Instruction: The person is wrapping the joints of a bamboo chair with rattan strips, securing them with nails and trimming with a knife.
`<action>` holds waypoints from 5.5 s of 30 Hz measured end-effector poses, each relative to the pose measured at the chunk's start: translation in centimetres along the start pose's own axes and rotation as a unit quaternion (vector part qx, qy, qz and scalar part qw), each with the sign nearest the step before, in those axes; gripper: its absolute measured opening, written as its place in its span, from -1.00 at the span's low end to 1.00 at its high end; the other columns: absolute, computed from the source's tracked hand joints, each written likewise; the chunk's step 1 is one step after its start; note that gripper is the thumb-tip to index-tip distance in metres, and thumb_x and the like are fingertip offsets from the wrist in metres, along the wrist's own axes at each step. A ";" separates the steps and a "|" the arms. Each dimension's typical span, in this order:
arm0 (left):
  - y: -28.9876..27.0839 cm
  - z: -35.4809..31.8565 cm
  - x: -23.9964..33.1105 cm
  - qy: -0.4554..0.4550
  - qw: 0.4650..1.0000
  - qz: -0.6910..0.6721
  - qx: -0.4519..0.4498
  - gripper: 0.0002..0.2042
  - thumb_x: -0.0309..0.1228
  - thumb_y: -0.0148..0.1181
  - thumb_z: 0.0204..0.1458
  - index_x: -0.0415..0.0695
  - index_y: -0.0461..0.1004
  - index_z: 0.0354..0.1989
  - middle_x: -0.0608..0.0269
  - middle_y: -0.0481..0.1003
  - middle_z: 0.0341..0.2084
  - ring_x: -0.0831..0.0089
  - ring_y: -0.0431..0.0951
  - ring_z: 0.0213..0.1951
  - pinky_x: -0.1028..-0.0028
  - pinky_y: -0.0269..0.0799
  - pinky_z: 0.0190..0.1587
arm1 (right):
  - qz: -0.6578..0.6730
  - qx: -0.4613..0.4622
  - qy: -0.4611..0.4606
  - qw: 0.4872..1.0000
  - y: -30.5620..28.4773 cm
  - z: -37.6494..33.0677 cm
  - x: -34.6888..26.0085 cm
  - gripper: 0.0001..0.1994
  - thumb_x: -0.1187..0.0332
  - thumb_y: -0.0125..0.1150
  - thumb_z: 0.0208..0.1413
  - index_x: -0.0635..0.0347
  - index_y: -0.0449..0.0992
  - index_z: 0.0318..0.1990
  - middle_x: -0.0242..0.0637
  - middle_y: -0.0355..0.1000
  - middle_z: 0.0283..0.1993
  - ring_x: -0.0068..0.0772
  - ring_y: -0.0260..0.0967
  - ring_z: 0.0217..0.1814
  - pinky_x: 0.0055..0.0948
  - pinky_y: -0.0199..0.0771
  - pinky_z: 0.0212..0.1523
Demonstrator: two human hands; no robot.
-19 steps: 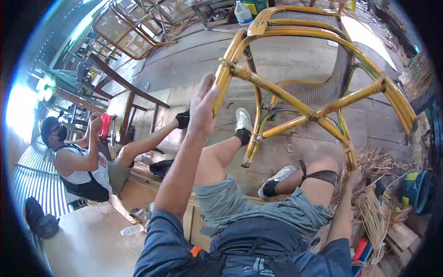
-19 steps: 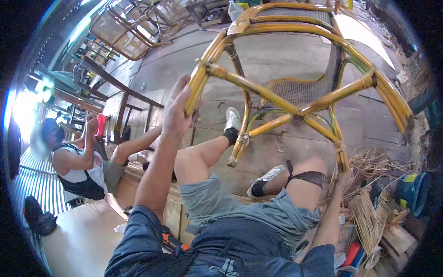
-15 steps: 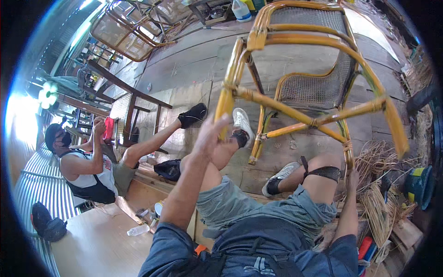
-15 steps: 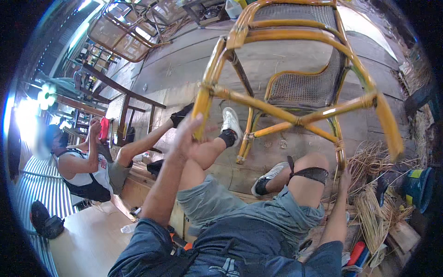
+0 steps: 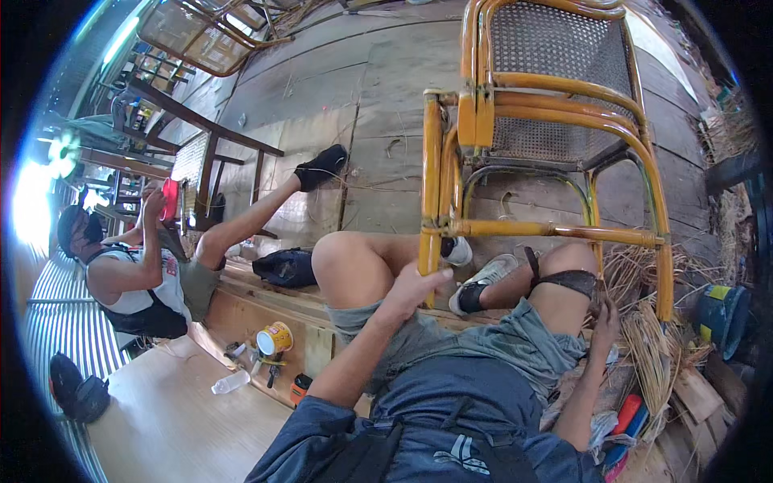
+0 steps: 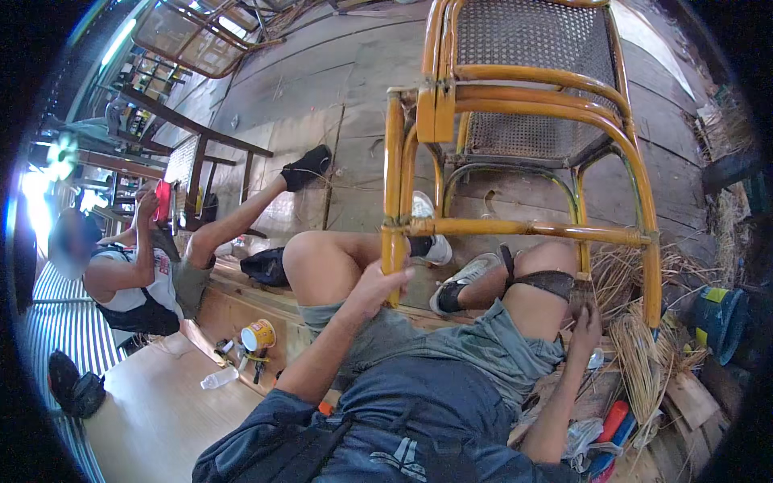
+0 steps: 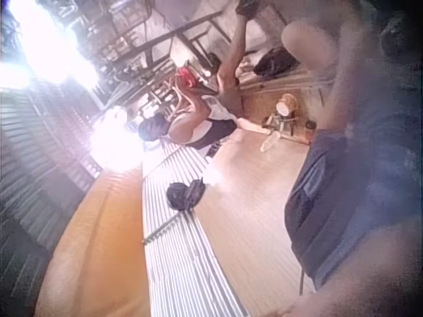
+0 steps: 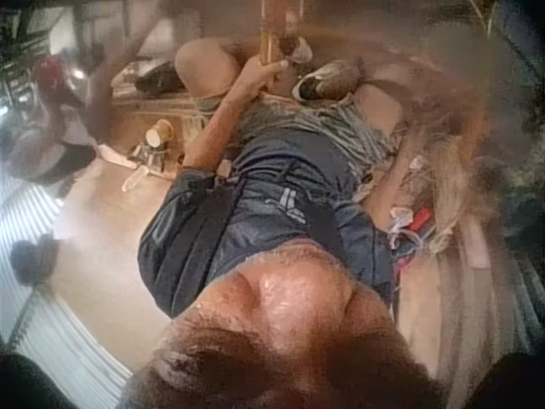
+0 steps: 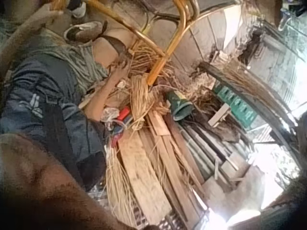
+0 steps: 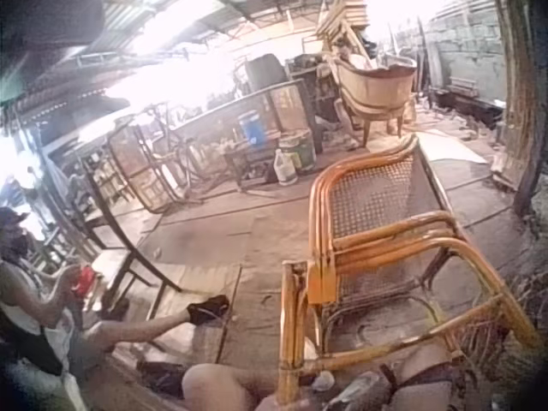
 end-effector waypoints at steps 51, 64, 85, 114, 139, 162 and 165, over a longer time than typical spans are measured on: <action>2.3 -0.5 0.1 0.022 0.997 0.028 0.075 -0.82 -0.38 0.18 -0.04 -0.18 0.35 -0.36 0.41 0.34 -0.62 0.64 0.33 -0.58 0.59 0.26 -0.53 | -0.148 0.338 -0.217 0.904 -12.7 5.9 -6.0 -0.48 0.00 -0.01 0.14 0.29 0.34 0.04 -0.06 0.38 -0.01 -0.25 0.33 0.02 -0.31 0.30 -0.03; -1.1 1.4 4.1 0.060 0.991 -0.015 0.115 -0.79 -0.29 0.14 0.03 -0.16 0.35 -0.30 0.36 0.38 -0.62 0.63 0.37 -0.63 0.60 0.31 -0.60 | 0.165 0.265 -0.106 0.944 -11.8 2.7 -16.9 -0.50 -0.03 0.03 0.13 0.22 0.38 0.02 -0.43 0.35 -0.22 -0.68 0.18 -0.40 -0.67 0.13 -0.50; -14.0 4.0 -5.9 0.038 0.954 0.018 0.297 -0.63 -0.09 0.04 0.09 -0.23 0.34 -0.37 0.26 0.37 -0.62 0.46 0.39 -0.66 0.48 0.36 -0.65 | 0.088 0.010 -0.305 0.948 -4.9 3.7 -30.4 -0.54 0.09 -0.05 0.18 0.31 0.35 0.04 -0.18 0.41 -0.06 -0.43 0.32 -0.02 -0.42 0.21 0.09; -6.7 8.2 0.6 0.039 0.955 0.088 0.281 -0.59 -0.08 0.05 0.08 -0.28 0.33 -0.36 0.17 0.36 -0.70 0.36 0.39 -0.76 0.42 0.39 -0.74 | -0.356 0.035 -0.085 0.930 -10.8 21.3 -19.3 -0.31 -0.21 0.03 -0.04 0.50 0.49 -0.43 0.24 0.40 -0.48 0.15 0.44 -0.30 -0.11 0.38 -0.31; -0.9 9.9 29.5 0.497 0.753 0.338 0.267 -0.52 -0.07 -0.13 0.12 -0.27 0.37 -0.02 -0.11 0.28 0.06 0.11 0.27 0.11 0.18 0.18 0.08 | -0.491 0.145 -0.141 0.847 -1.1 9.9 -38.8 -0.59 0.26 -0.29 0.16 0.30 0.28 0.06 0.05 0.41 -0.06 0.09 0.37 -0.01 -0.08 0.30 0.06; 0.5 -0.8 13.7 0.362 0.723 0.520 0.275 -0.55 -0.33 0.09 0.02 -0.36 0.20 0.01 -0.21 0.33 -0.12 -0.08 0.37 -0.11 0.14 0.29 -0.05 | -0.260 0.073 -0.167 0.948 -5.0 0.2 -26.3 -0.36 0.12 0.13 0.00 0.21 0.08 0.18 0.19 0.34 -0.03 0.16 0.30 0.01 -0.10 0.28 -0.01; 0.0 -1.9 13.7 0.325 0.746 0.522 0.254 -0.52 -0.35 0.12 -0.01 -0.35 0.18 0.04 -0.22 0.31 -0.08 -0.09 0.34 -0.05 0.16 0.27 0.00 | -0.255 0.072 -0.182 0.947 -4.6 -0.3 -26.1 -0.39 0.12 0.13 0.00 0.21 0.14 0.16 0.16 0.36 -0.07 0.16 0.32 -0.02 -0.10 0.29 -0.03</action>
Point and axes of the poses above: each hand's wrist, its own z-axis towards the middle knuckle, its own y-axis out of the palm, x = y × z, the point moved 2 cm from there along z, towards the middle knuckle
